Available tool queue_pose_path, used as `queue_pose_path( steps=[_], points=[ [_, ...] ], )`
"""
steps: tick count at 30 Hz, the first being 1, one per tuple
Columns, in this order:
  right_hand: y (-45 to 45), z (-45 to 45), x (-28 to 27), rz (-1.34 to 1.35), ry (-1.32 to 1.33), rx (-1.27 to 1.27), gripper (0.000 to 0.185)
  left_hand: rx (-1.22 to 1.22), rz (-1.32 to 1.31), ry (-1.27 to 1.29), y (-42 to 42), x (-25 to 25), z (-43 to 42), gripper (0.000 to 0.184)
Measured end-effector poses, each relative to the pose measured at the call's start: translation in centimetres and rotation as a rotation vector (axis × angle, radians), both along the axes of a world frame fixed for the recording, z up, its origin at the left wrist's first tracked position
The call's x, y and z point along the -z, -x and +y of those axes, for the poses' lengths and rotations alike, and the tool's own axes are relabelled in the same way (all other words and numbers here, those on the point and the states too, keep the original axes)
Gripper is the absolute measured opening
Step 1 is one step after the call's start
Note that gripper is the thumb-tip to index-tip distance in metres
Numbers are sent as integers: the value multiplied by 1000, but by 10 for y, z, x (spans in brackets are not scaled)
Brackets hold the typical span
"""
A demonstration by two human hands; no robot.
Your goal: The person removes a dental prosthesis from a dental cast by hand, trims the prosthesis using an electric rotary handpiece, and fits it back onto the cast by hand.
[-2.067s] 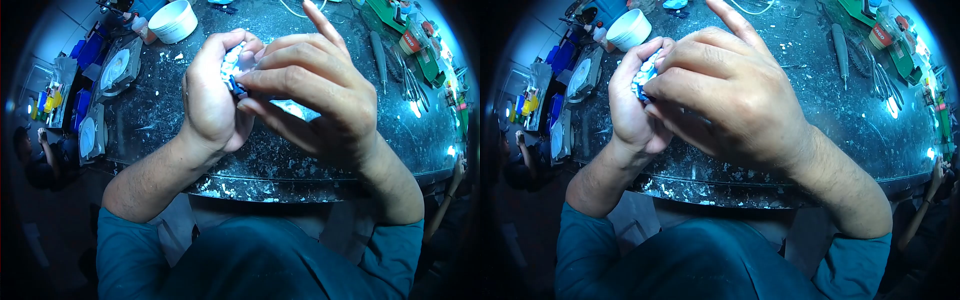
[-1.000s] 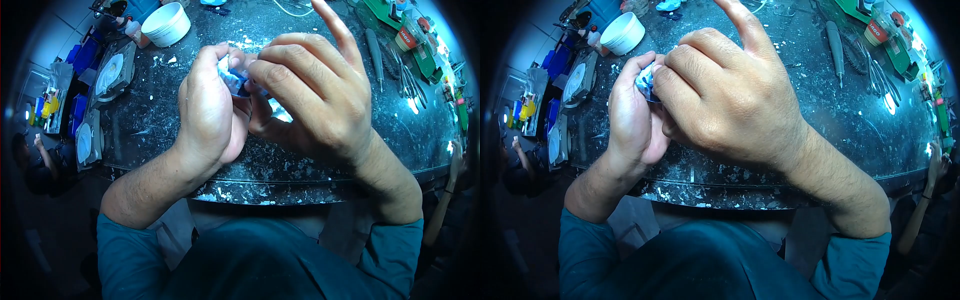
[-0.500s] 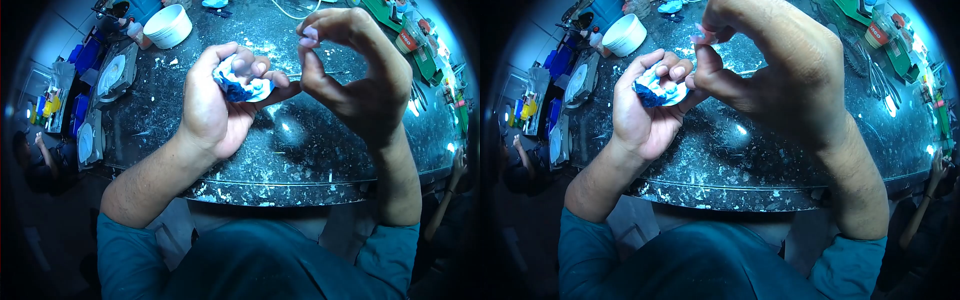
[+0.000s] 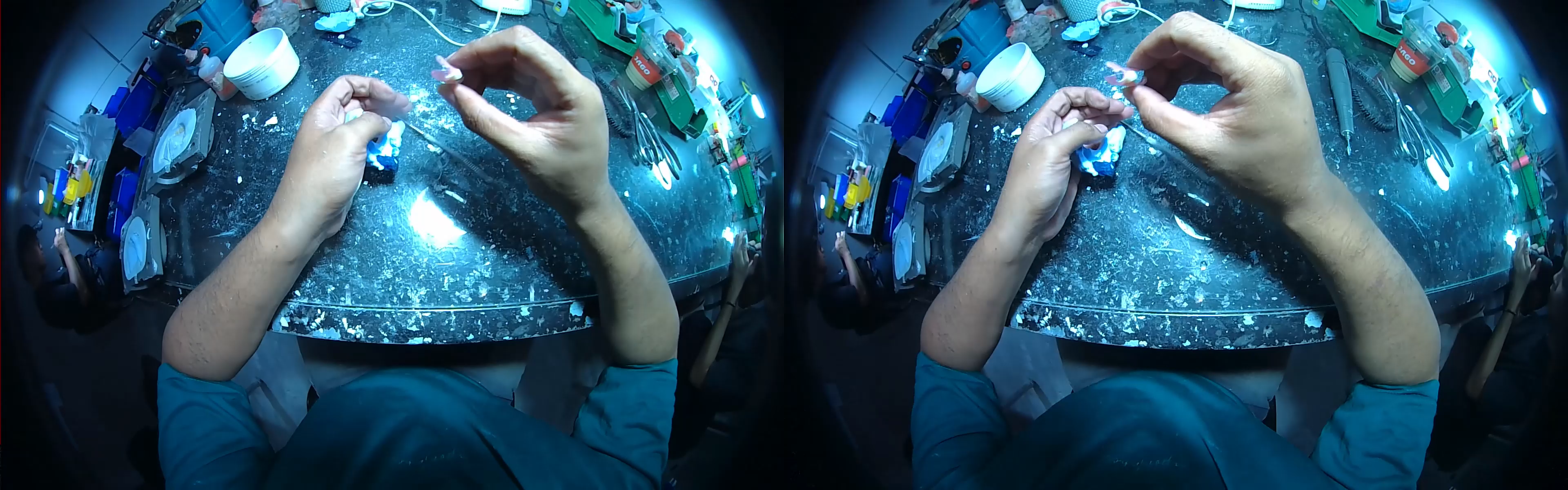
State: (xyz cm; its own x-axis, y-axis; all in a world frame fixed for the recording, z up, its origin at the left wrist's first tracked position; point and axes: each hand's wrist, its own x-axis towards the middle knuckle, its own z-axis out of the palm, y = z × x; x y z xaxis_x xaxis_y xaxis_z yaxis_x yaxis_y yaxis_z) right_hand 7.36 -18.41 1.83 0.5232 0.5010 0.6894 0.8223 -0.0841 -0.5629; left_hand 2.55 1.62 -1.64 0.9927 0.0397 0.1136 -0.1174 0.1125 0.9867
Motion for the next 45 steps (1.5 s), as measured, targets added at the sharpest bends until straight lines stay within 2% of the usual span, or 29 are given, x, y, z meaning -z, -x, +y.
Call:
queue_pose_path(
  steps=[3,5,8,11,15,27,33,37,39,40,45],
  points=[
    [2,0,-1,-19,-19,-25,22,-38,-179,-227,-1,0,0,20],
    [5,0,-5,4,-35,-50,24,-28,-332,-220,-3,-1,0,25],
    [10,3,-7,382,-204,-249,26,61,-561,-126,4,-16,-5,36],
    [12,3,-9,551,-260,-357,24,115,-573,-171,10,-19,-2,43],
    [15,1,-12,590,-209,-379,25,147,-584,-109,12,-21,0,39],
    [15,1,-10,581,-215,-373,24,168,-670,-98,12,-20,0,37],
    [15,1,-10,561,-224,-360,23,132,-720,-176,11,-21,2,35],
    [13,2,-10,571,-242,-357,23,32,-627,-117,14,-23,-2,25],
    [11,2,-9,511,-206,-287,24,34,-576,2,13,-21,-2,19],
    [11,2,-8,481,-189,-254,25,4,-576,-29,13,-22,-3,16],
    [11,4,-5,146,-80,-99,24,58,-529,66,12,-23,-4,18]
  ],
)
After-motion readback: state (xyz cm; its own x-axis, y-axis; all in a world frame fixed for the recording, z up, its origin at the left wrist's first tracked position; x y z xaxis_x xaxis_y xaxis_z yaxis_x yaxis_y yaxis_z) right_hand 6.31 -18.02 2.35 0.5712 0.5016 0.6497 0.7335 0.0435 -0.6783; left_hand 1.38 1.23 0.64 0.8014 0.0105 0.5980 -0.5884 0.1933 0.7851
